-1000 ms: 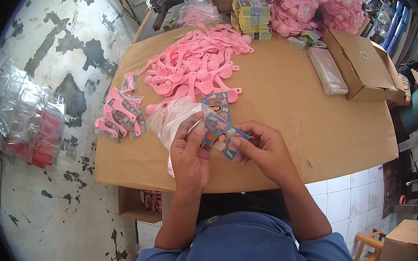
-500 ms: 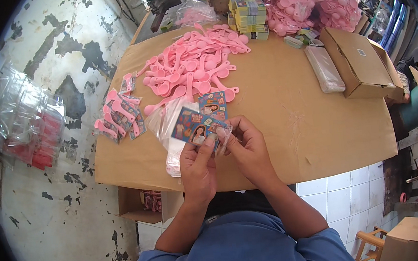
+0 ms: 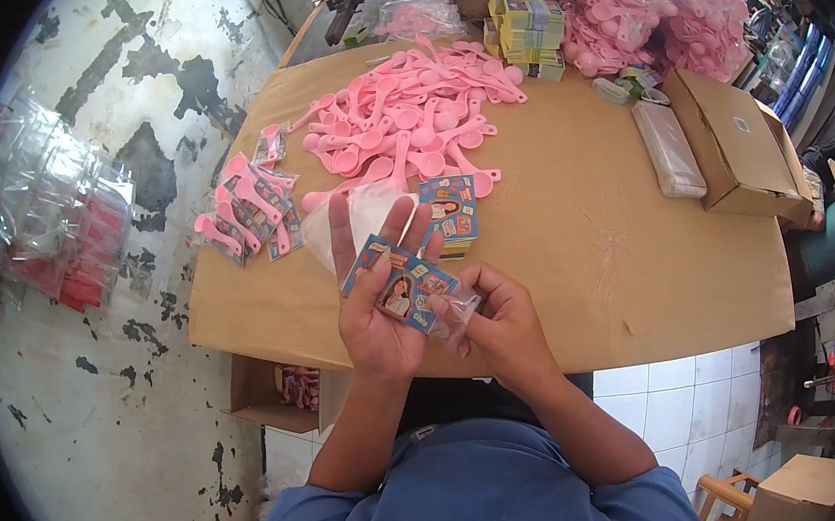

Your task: The person repeatedly picks up a pink plastic spoon and a small card, places them into a clear plastic bag, and seals the bag. This process is repeated multiple times, creating a stack of packaged items on the table.

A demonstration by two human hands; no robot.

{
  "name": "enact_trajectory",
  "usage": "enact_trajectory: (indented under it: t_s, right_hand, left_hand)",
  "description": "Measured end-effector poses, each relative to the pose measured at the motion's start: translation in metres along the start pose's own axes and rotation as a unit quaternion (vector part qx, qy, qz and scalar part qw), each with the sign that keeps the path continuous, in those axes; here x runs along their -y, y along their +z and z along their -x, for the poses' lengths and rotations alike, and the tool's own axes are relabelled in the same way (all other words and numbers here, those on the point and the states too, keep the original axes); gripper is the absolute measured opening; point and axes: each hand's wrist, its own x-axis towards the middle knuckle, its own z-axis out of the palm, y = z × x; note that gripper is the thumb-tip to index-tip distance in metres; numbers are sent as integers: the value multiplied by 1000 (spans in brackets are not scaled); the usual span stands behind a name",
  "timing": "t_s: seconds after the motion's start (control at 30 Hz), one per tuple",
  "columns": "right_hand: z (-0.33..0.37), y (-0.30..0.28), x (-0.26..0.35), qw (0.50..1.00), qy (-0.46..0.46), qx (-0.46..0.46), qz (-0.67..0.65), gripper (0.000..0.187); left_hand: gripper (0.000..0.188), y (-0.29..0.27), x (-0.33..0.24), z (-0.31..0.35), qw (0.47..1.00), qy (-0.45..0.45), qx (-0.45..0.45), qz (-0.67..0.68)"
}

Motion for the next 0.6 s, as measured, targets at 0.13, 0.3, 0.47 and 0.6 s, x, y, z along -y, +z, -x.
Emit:
enact_trajectory:
  t_s: [0.13,0.3,0.47,0.6]
  right_hand:
    - [0,6,7,999,8,-21,23,18]
    - [-7,10,2,998,1,-28,56,21]
    - [-17,8,-10,990,-117,-43,59,28]
    - [-13,13,4,958,-188,-106,188,26]
  left_hand:
    - [72,-15,5,0,999,-3,23,29]
    - [65,-6,11,5,999,7,19,28]
    - [58,-4,9,5,999,-22,6,46]
    - [52,-9,6,1,999,-19,-39,1]
